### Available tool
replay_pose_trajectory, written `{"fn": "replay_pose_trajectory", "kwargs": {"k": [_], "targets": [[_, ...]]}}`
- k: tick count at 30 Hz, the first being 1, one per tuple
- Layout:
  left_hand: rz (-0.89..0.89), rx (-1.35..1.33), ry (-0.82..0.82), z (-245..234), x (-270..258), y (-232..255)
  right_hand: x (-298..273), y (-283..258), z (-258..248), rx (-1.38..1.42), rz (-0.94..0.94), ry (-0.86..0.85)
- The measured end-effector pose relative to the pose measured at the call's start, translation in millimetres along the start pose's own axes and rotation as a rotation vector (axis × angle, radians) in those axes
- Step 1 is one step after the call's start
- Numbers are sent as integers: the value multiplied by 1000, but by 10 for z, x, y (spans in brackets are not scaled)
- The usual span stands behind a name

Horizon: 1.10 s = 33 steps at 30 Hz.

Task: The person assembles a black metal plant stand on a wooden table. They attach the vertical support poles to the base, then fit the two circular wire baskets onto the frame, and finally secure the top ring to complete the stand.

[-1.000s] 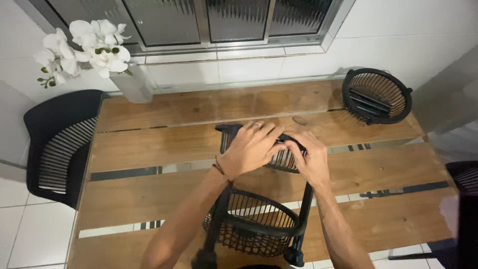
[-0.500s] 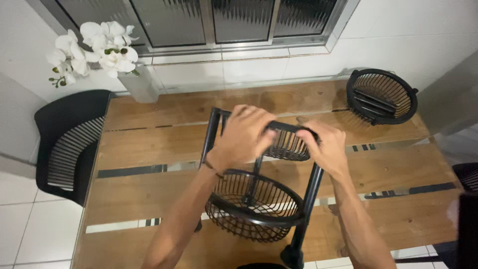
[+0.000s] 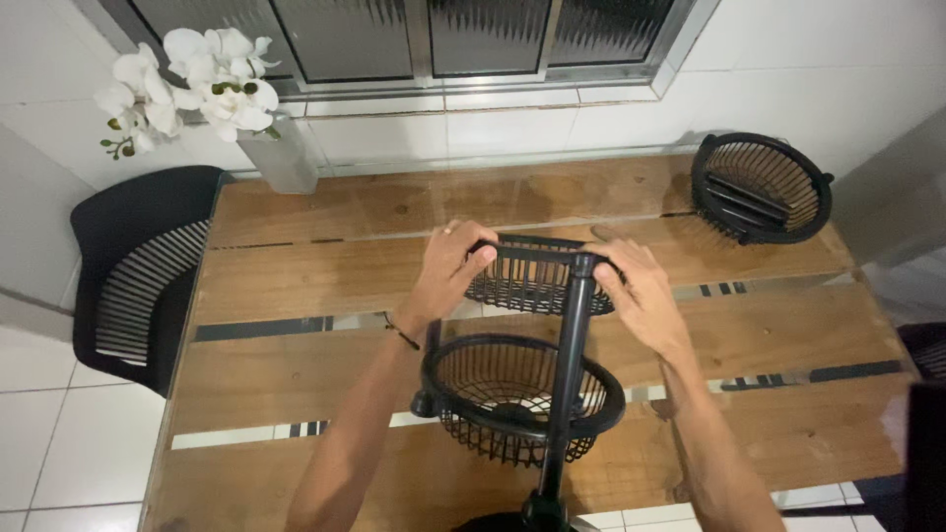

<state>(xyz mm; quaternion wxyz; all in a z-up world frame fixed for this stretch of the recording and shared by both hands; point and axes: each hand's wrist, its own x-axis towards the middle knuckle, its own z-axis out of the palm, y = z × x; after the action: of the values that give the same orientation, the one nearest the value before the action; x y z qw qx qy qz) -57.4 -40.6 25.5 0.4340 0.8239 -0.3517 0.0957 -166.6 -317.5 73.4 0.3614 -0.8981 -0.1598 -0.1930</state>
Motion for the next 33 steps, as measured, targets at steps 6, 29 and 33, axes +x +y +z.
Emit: {"fn": "replay_pose_trajectory", "kwargs": {"k": [6,29,33], "targets": [[202,-12,-236,125,-116,286,-42,-147,284,-98,44,50],[143,27,-71,-32,-491,767,-323,-683,577,-70,142,60],[99,-5,-99,-10,-527,753,-375,-612,603,-77,82,48]]}}
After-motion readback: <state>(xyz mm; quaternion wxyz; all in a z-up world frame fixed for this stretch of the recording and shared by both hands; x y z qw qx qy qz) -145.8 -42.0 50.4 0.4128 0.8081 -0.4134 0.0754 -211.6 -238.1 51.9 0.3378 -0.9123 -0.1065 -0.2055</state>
